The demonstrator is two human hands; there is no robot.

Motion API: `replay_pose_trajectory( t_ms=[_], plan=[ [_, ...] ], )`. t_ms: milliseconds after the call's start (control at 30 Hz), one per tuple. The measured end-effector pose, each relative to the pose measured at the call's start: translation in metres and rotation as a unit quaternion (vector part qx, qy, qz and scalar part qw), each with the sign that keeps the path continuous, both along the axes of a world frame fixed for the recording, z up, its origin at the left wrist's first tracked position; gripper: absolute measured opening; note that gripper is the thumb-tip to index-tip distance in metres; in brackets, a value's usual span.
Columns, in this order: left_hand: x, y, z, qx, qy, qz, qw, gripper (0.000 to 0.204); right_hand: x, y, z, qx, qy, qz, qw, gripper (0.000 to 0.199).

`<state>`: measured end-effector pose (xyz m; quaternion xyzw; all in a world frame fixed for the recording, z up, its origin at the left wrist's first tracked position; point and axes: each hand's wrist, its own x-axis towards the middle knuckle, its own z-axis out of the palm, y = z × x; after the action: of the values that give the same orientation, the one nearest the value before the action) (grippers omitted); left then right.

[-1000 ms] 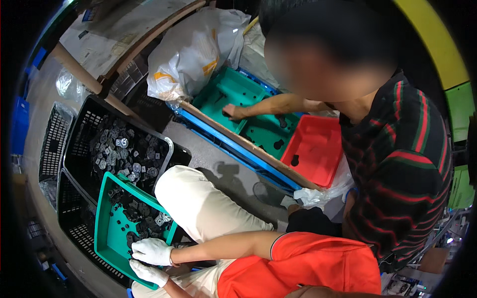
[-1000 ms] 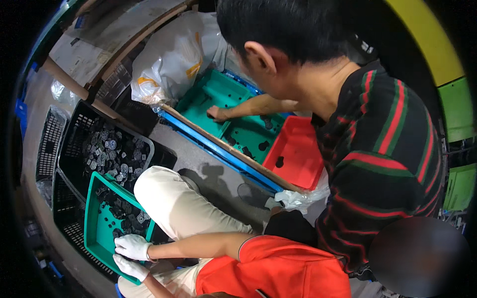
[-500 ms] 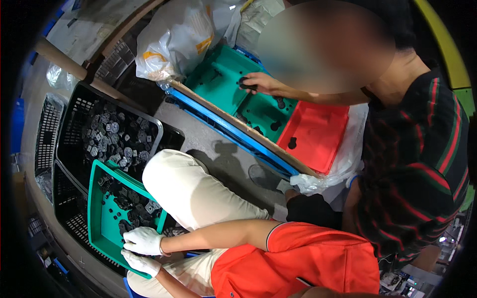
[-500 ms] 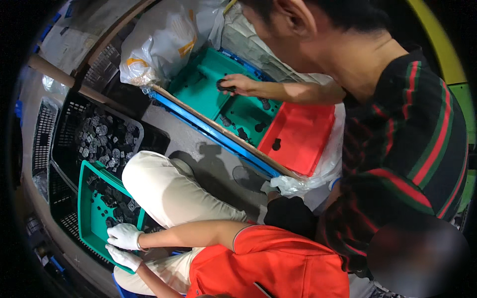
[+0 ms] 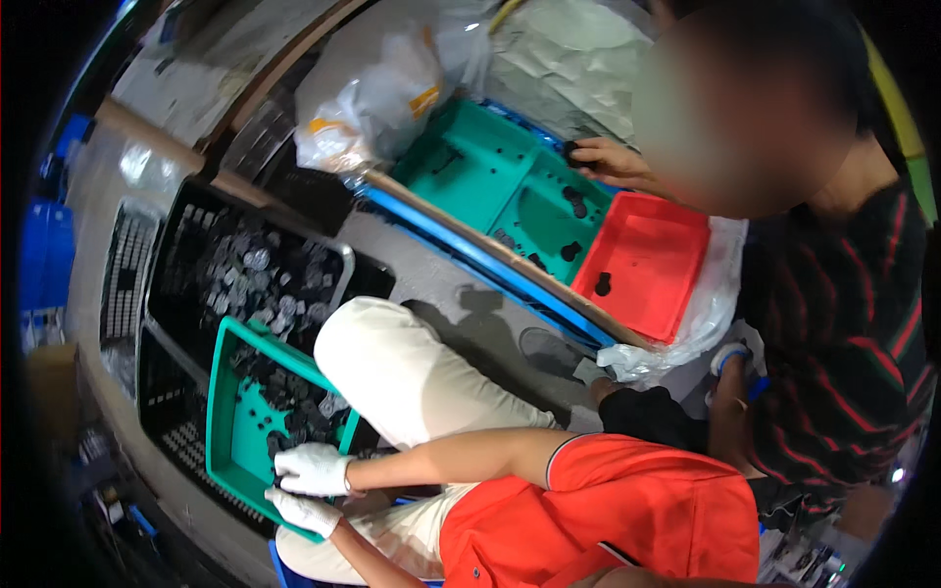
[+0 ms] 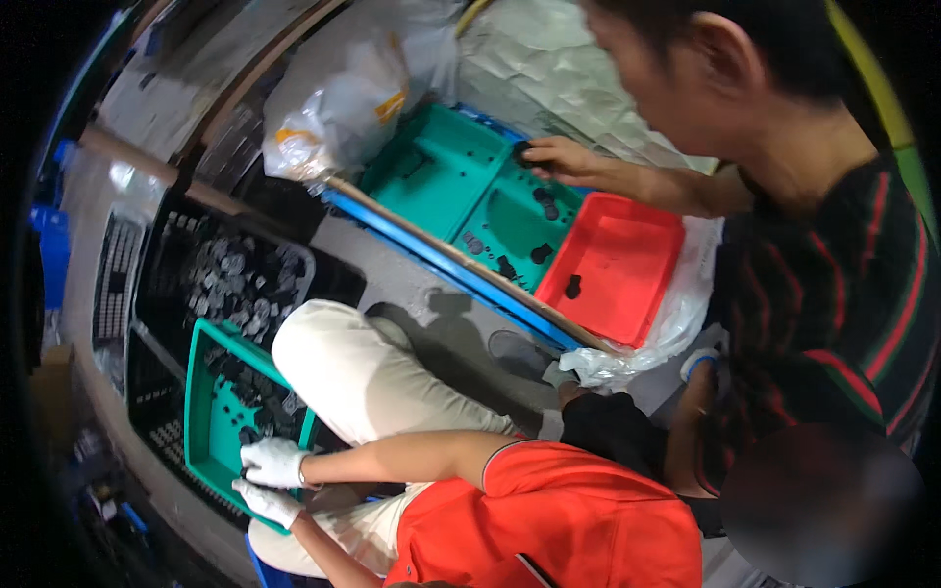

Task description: Inspecting, sorting, and assembling small plastic components at a manufacturing workstation.

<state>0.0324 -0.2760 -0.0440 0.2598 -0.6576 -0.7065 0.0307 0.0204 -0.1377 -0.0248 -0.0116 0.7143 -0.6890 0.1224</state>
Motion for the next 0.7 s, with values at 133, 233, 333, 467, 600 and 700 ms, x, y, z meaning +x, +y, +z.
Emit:
replay_pose_trajectory(
  t_ms=[133, 233, 333, 467, 600, 700],
  plan=[
    [0.007, 0.000, 0.002, -0.165, 0.033, -0.086, 0.982, 0.033, -0.003, 0.003, -0.010, -0.111, 0.078, -0.100, 0.986, 0.018],
    [0.018, 0.007, 0.011, -0.140, 0.077, -0.097, 0.982, 0.040, -0.007, -0.001, -0.016, -0.213, -0.015, -0.070, 0.974, 0.015],
    [0.025, 0.018, 0.026, -0.045, 0.092, -0.110, 0.989, 0.043, -0.010, -0.001, -0.016, -0.214, -0.060, -0.057, 0.973, 0.021],
    [0.026, 0.019, 0.046, 0.020, 0.071, -0.063, 0.995, 0.044, -0.006, -0.004, -0.002, -0.263, -0.104, -0.012, 0.959, 0.023],
    [0.030, 0.014, 0.052, 0.029, 0.078, -0.047, 0.995, 0.044, -0.005, -0.003, 0.013, -0.261, -0.100, 0.026, 0.960, 0.024],
    [0.033, 0.008, 0.052, 0.041, 0.073, -0.036, 0.996, 0.043, -0.005, -0.008, 0.022, -0.232, -0.096, 0.034, 0.967, 0.025]
  ],
)
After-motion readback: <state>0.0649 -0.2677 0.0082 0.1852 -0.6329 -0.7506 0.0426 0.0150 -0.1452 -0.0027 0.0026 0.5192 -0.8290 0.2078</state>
